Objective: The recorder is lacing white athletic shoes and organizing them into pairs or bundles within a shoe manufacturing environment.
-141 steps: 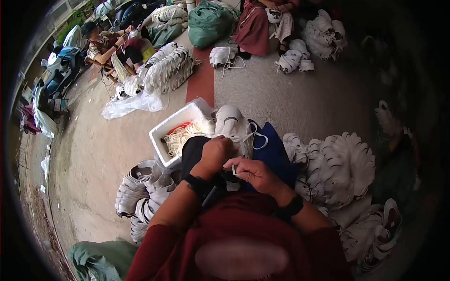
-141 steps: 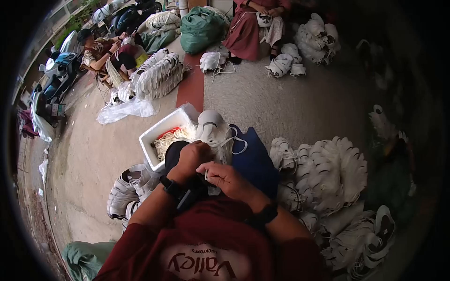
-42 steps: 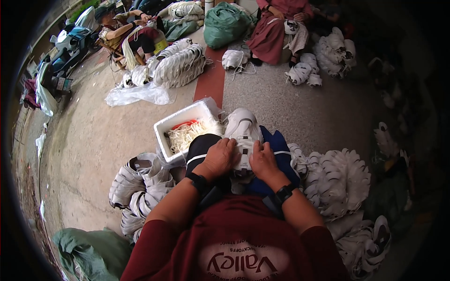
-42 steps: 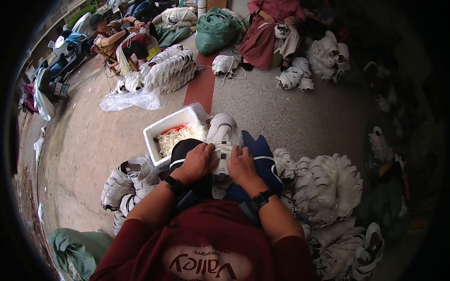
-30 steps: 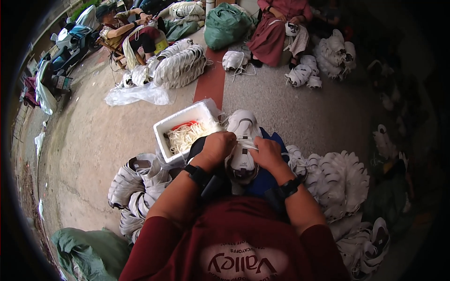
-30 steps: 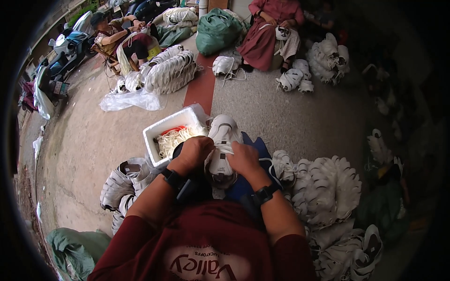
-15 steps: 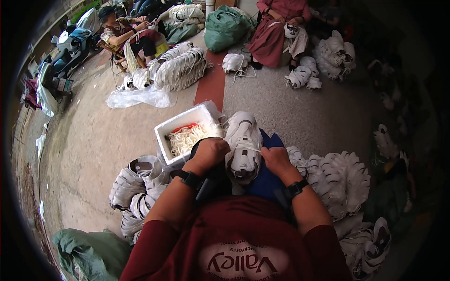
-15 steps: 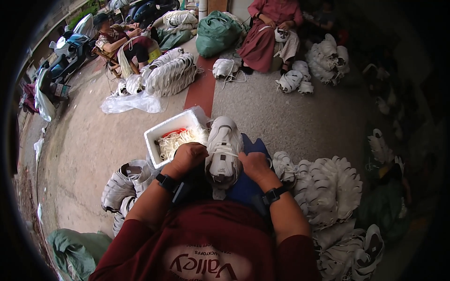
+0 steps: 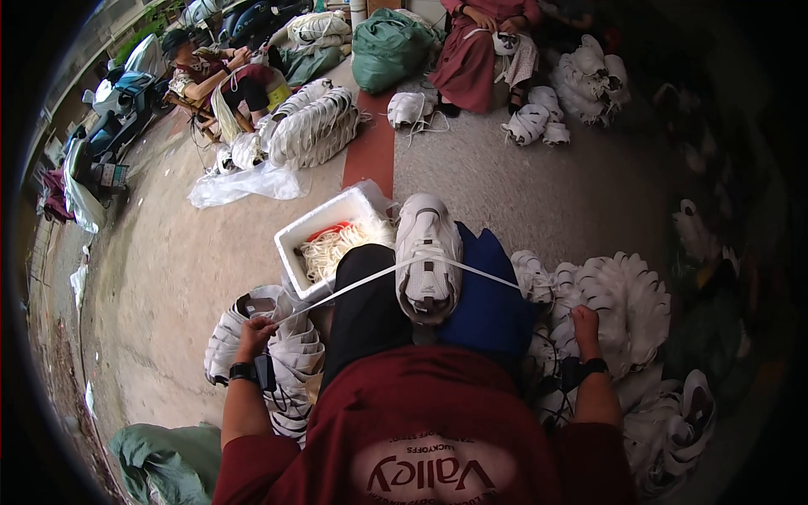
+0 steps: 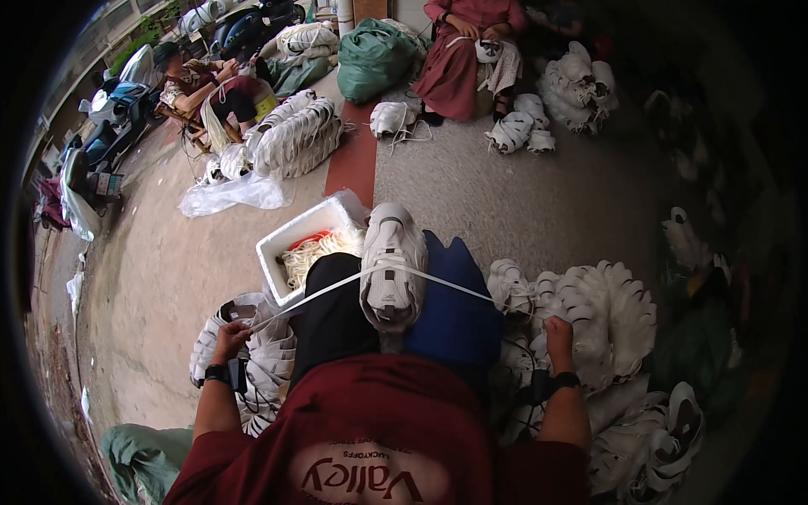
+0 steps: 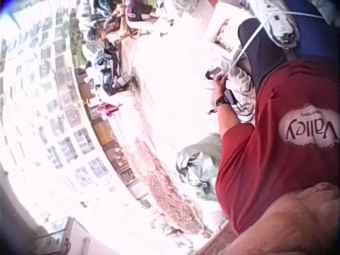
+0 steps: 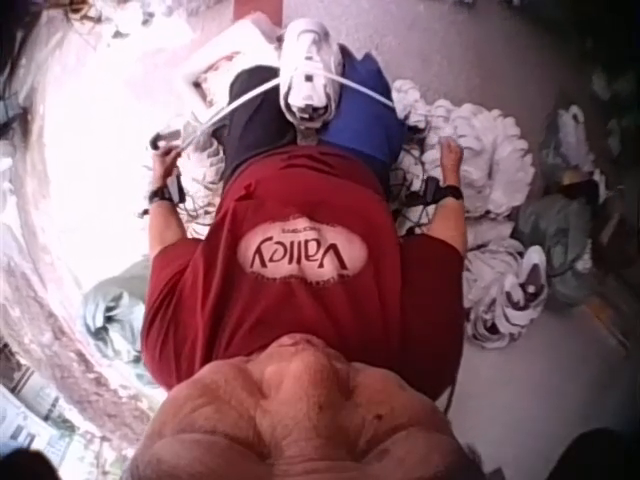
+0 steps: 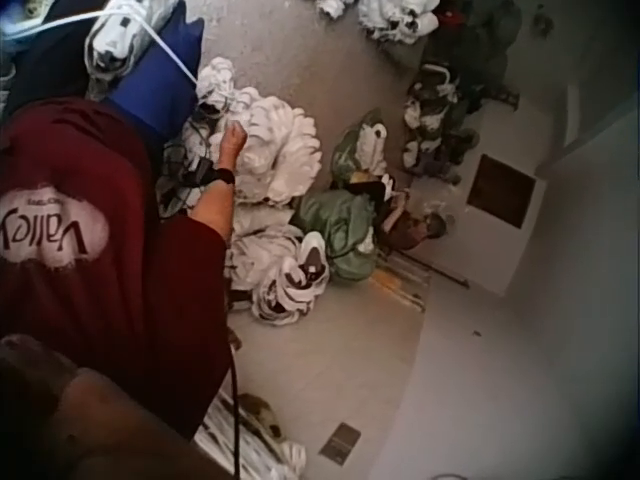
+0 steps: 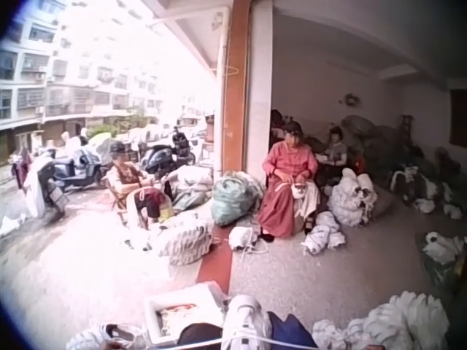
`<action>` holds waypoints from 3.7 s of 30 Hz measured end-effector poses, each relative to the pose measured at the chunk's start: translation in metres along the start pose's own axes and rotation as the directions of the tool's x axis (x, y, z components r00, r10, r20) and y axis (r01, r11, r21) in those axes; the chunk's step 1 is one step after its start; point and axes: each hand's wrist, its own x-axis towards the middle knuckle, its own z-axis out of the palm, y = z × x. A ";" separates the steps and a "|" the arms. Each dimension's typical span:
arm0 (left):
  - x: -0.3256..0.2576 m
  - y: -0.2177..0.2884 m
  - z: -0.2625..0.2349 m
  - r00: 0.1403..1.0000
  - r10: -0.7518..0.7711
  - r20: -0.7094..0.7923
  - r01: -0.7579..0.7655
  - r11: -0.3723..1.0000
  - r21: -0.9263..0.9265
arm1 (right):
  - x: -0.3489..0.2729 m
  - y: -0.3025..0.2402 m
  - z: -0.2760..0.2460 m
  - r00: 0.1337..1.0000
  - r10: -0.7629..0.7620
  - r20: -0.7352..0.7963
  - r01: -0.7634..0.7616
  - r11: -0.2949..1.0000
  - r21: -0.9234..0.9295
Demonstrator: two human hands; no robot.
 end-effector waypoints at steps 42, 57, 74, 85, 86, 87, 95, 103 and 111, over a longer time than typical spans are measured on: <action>0.062 0.209 0.214 0.881 0.266 0.392 -0.109 0.919 -0.379 | 0.072 -0.279 0.169 0.918 -0.343 0.199 0.366 0.926 -0.092; 0.040 0.255 0.263 0.799 0.547 0.252 -0.553 0.832 -0.052 | 0.024 -0.292 0.155 0.921 -0.379 0.085 0.386 0.918 -0.093; 0.028 0.257 0.228 0.781 0.471 0.410 -0.616 0.687 0.385 | 0.029 -0.274 0.163 0.941 -0.339 -0.010 0.338 0.933 0.122; 0.051 0.220 0.211 0.948 0.125 0.294 0.058 0.839 -0.541 | 0.038 -0.315 0.187 0.737 -0.661 0.138 0.666 0.746 0.011; 0.053 0.220 0.214 0.951 0.122 0.285 0.059 0.831 -0.553 | 0.039 -0.313 0.188 0.753 -0.644 0.138 0.647 0.762 0.025; 0.055 0.220 0.218 0.960 0.118 0.253 0.061 0.795 -0.604 | 0.038 -0.314 0.189 0.769 -0.624 0.137 0.625 0.779 0.041; 0.075 0.207 0.244 0.977 0.153 0.145 -0.019 0.748 -0.663 | 0.037 -0.311 0.191 0.791 -0.602 0.109 0.594 0.799 0.098; 0.076 0.211 0.254 0.942 0.320 -0.101 -0.326 0.944 -0.046 | 0.042 -0.312 0.189 0.797 -0.576 0.180 0.578 0.815 0.048; 0.046 0.228 0.249 0.836 0.549 0.016 -0.501 0.750 0.432 | 0.040 -0.312 0.189 0.804 -0.570 0.168 0.573 0.819 0.039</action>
